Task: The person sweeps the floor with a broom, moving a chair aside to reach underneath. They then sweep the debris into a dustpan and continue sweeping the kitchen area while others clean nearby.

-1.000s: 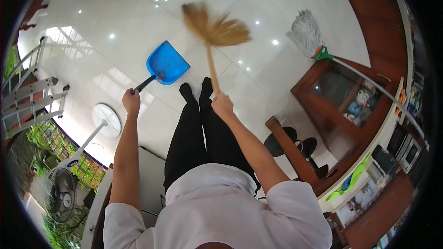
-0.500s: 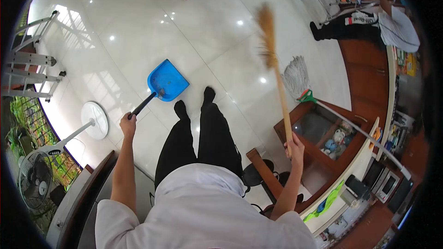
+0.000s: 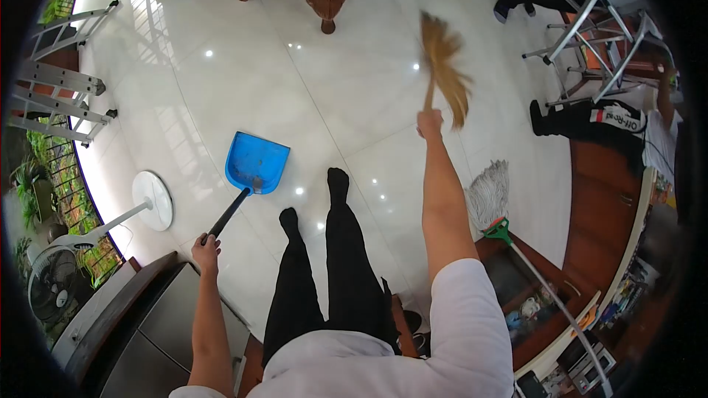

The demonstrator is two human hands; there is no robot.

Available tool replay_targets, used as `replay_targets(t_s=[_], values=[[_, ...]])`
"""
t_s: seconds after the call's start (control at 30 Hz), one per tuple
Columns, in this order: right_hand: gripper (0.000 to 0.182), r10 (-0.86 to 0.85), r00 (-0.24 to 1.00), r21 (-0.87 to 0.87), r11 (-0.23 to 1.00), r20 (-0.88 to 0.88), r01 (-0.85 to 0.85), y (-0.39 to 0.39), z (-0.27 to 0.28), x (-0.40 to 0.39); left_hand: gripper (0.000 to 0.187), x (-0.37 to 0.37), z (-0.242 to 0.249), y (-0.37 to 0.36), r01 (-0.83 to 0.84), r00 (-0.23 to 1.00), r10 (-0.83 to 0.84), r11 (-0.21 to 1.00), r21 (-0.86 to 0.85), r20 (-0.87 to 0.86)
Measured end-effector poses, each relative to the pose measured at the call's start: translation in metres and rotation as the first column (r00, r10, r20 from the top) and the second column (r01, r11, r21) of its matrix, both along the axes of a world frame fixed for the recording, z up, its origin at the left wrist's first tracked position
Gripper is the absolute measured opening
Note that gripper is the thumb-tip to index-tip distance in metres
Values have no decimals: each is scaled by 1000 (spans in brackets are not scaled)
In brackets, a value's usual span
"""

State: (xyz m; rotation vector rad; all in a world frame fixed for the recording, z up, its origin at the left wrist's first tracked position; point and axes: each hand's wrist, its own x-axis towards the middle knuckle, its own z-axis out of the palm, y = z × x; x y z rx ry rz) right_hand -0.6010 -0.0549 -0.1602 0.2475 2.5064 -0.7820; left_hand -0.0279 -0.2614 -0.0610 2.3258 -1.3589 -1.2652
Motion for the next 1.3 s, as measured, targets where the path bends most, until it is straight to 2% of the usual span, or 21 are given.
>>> replay_targets(t_s=[0.03,0.13,0.2,0.23,0.3,0.4,0.43,0.5,0.57,0.63,0.7,0.77,0.83,0.9,0.97,1.03,1.07,1.13,1.2,1.27,1.3], values=[[21,105,994,-16,994,-37,-106,-24,6,-6,33,-5,-1,-2,-8,1000,8,1000,-1,6],[22,276,957,40,959,86,-280,-77,9,-18,32,-16,-3,1,-23,999,24,999,-27,27],[22,574,816,240,803,-68,-545,-91,8,-6,33,-20,-4,1,-17,1000,17,1000,-15,-12],[25,687,726,330,680,23,-654,-86,11,8,33,-22,-7,-1,-30,999,30,999,-13,-10],[29,769,638,355,604,-25,-714,-50,7,50,34,-26,-13,-2,4,998,-3,1000,-16,56],[28,787,567,318,487,242,-813,-10,47,119,31,-46,-7,-11,95,986,-82,991,-89,143],[31,797,545,309,467,259,-829,3,53,143,31,-50,-11,-13,70,989,-59,994,-85,134],[40,816,477,192,437,327,-879,9,76,188,30,-54,-23,-20,213,957,-177,967,-143,230],[41,845,413,121,396,339,-910,11,92,205,29,-66,-25,-29,245,945,-199,956,-161,261],[39,761,538,-244,634,362,-734,-4,129,209,29,-59,-30,-37,275,930,-213,944,-182,301],[36,727,576,-272,680,374,-681,-17,179,192,29,-34,-48,-42,338,903,-242,910,-241,355],[35,751,609,-238,659,255,-714,-35,248,171,30,-23,-26,-47,252,932,-175,942,-220,319],[34,712,674,-253,701,196,-667,-48,283,148,31,-11,-3,-52,196,948,-145,968,-159,284],[32,749,658,-132,662,81,-738,-88,293,127,30,0,4,-52,120,968,-82,981,-154,236],[32,791,612,-12,612,4,-791,-131,260,106,28,3,17,-55,68,974,-34,987,-148,225],[35,806,574,32,584,-145,-811,-174,182,84,29,9,20,-57,-6,982,34,989,-148,188],[35,817,570,173,576,-88,-799,-209,160,80,30,9,20,-56,-71,982,96,986,-154,161],[32,783,569,146,612,-253,-777,-259,73,62,30,5,22,-58,-130,977,150,982,-136,149],[24,657,728,-42,736,-196,-675,-285,-29,43,31,-6,15,-66,-181,969,197,977,-116,150],[18,547,836,-115,834,41,-540,-303,-28,93,31,-10,17,-74,-272,957,282,954,-130,69],[16,539,842,-131,837,34,-531,-292,-29,122,31,-10,14,-77,-293,952,301,947,-131,51]])
